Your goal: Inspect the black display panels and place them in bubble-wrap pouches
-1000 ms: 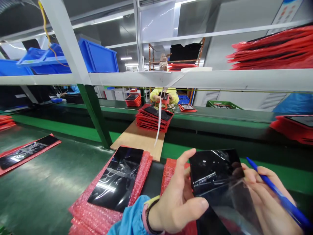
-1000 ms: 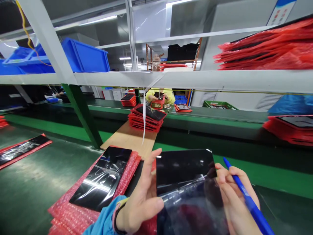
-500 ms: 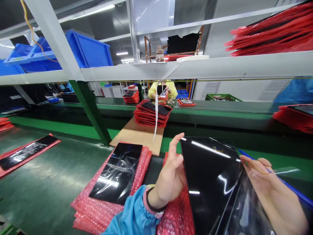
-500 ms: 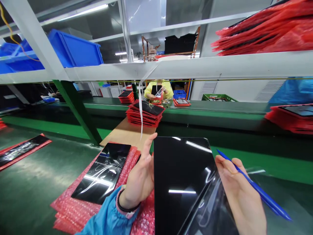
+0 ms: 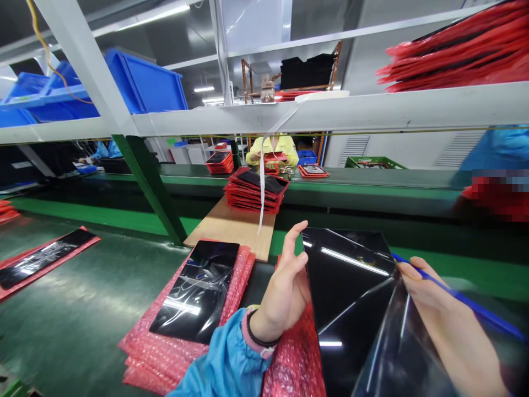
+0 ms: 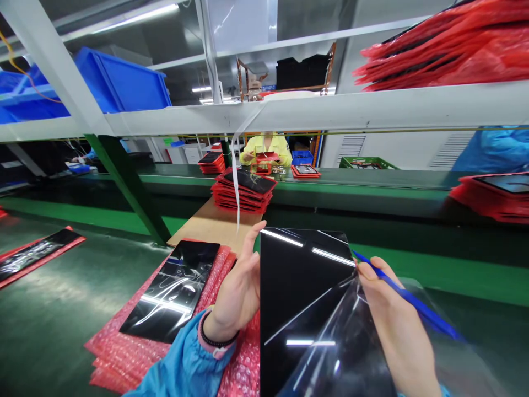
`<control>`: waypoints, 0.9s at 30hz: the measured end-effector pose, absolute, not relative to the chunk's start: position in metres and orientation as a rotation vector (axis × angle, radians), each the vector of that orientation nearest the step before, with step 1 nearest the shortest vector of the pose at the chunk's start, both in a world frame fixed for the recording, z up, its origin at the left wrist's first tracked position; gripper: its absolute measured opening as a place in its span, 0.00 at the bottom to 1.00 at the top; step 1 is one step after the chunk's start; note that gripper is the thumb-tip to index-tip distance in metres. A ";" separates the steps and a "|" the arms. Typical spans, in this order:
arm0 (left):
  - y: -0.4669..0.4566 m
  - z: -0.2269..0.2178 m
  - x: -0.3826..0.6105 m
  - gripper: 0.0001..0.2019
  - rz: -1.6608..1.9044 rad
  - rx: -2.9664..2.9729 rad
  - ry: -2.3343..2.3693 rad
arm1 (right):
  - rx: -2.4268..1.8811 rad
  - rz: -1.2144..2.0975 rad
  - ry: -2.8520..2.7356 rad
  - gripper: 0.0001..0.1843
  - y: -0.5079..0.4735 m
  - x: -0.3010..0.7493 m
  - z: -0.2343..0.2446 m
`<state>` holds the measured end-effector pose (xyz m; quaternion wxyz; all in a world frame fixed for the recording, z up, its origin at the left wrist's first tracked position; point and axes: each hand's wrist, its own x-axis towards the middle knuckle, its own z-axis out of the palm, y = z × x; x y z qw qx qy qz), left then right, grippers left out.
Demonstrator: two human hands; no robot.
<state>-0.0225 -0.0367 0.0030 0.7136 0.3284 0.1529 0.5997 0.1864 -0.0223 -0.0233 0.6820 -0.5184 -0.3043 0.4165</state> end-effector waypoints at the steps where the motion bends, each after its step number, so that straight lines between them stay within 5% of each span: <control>1: -0.036 0.003 -0.022 0.27 1.329 0.729 0.348 | -1.168 0.971 -0.626 0.27 -0.023 0.185 -0.022; 5: -0.034 0.003 -0.021 0.24 1.359 0.741 0.371 | -1.148 1.003 -0.540 0.34 -0.029 0.176 -0.016; 18: -0.046 -0.036 -0.058 0.33 1.377 0.709 0.762 | -1.091 1.105 -0.560 0.25 -0.033 0.163 -0.049; 27: -0.068 -0.084 -0.103 0.24 1.120 0.802 1.153 | -1.066 1.209 -0.686 0.26 -0.034 0.150 -0.087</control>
